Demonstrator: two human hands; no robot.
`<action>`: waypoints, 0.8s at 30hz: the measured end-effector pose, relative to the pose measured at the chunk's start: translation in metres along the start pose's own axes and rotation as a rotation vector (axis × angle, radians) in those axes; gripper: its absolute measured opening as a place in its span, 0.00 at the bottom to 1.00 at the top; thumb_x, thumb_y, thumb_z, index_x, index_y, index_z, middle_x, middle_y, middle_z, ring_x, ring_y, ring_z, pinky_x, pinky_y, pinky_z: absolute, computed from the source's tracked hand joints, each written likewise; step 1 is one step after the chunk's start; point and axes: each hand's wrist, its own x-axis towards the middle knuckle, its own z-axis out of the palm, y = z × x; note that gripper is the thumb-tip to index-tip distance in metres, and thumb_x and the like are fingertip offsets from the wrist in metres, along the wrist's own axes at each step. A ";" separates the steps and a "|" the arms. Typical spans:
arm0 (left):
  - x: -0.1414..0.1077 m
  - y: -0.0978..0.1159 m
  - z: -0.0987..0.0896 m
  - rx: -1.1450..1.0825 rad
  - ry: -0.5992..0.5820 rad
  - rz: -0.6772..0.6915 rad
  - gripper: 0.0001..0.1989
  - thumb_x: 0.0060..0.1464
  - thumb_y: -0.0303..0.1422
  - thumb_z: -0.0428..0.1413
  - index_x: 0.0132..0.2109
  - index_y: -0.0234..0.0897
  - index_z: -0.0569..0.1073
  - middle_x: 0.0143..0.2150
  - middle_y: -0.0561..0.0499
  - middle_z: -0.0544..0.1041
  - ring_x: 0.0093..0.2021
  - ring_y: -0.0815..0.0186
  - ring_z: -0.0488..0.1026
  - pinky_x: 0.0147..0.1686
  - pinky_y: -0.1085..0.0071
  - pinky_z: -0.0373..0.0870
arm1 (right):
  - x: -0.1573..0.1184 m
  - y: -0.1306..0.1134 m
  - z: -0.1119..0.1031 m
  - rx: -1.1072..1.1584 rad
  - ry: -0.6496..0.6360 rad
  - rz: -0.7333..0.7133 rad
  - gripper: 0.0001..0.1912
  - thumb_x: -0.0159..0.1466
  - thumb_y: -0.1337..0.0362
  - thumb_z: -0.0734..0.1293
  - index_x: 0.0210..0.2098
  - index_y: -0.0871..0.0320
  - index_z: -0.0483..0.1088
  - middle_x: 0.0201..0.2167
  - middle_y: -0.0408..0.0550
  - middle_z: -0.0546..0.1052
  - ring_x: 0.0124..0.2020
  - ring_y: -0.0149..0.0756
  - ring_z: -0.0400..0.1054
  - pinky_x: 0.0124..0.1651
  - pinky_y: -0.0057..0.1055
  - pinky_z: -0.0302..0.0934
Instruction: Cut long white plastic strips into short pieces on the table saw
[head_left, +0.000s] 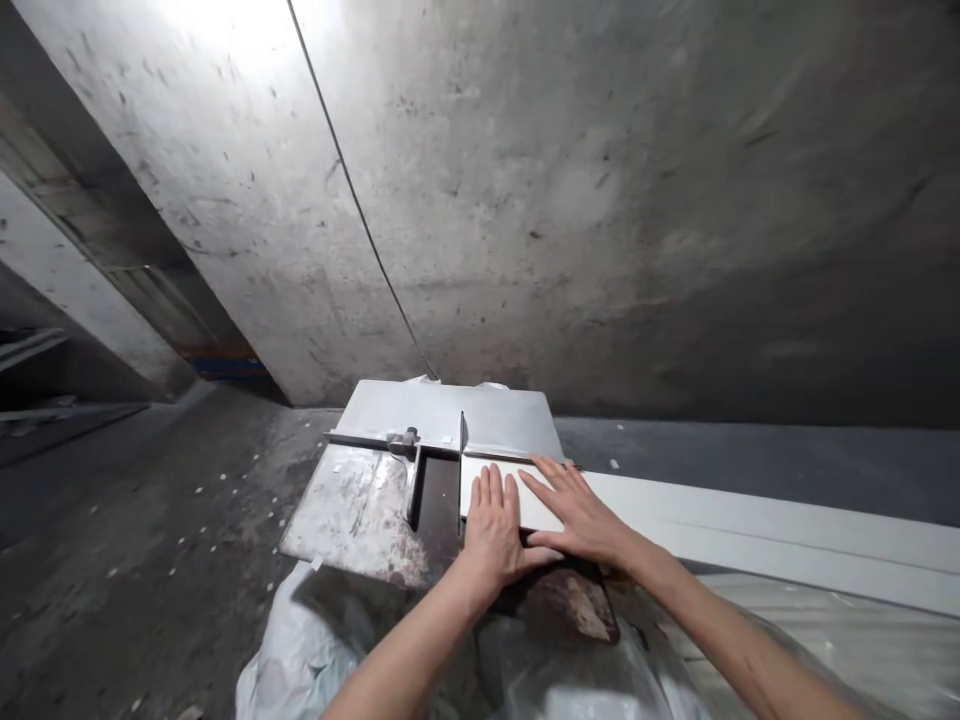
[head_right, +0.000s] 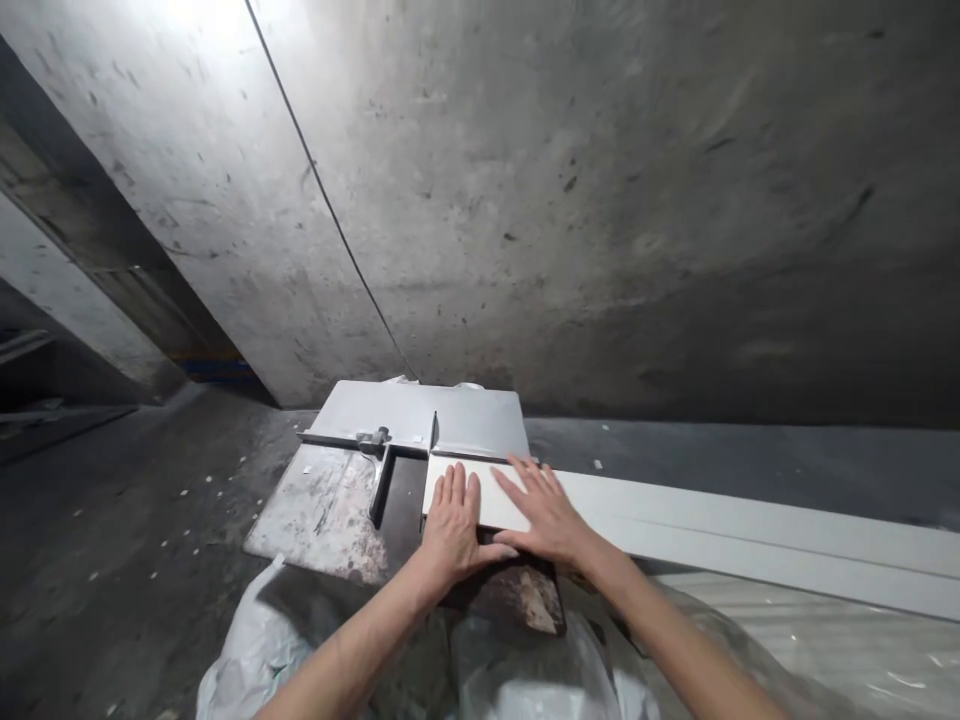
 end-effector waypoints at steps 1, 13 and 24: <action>-0.003 0.002 0.000 0.000 -0.002 -0.012 0.58 0.48 0.69 0.43 0.67 0.22 0.50 0.69 0.25 0.48 0.70 0.41 0.44 0.65 0.48 0.50 | -0.011 0.007 -0.002 -0.015 -0.002 0.041 0.50 0.55 0.34 0.65 0.68 0.54 0.51 0.69 0.63 0.48 0.68 0.61 0.43 0.62 0.63 0.44; -0.026 -0.031 -0.021 0.163 -0.026 -0.085 0.55 0.48 0.68 0.45 0.67 0.24 0.53 0.67 0.25 0.53 0.68 0.37 0.48 0.62 0.43 0.53 | -0.028 -0.016 -0.001 0.055 0.209 -0.063 0.44 0.57 0.41 0.68 0.63 0.63 0.61 0.62 0.66 0.62 0.63 0.57 0.56 0.61 0.52 0.56; -0.014 -0.058 -0.025 0.175 -0.059 -0.030 0.50 0.55 0.63 0.42 0.67 0.22 0.52 0.69 0.30 0.51 0.69 0.46 0.47 0.65 0.50 0.51 | 0.004 -0.013 -0.013 0.174 0.161 -0.191 0.31 0.65 0.48 0.63 0.62 0.59 0.64 0.62 0.59 0.64 0.62 0.49 0.59 0.62 0.46 0.59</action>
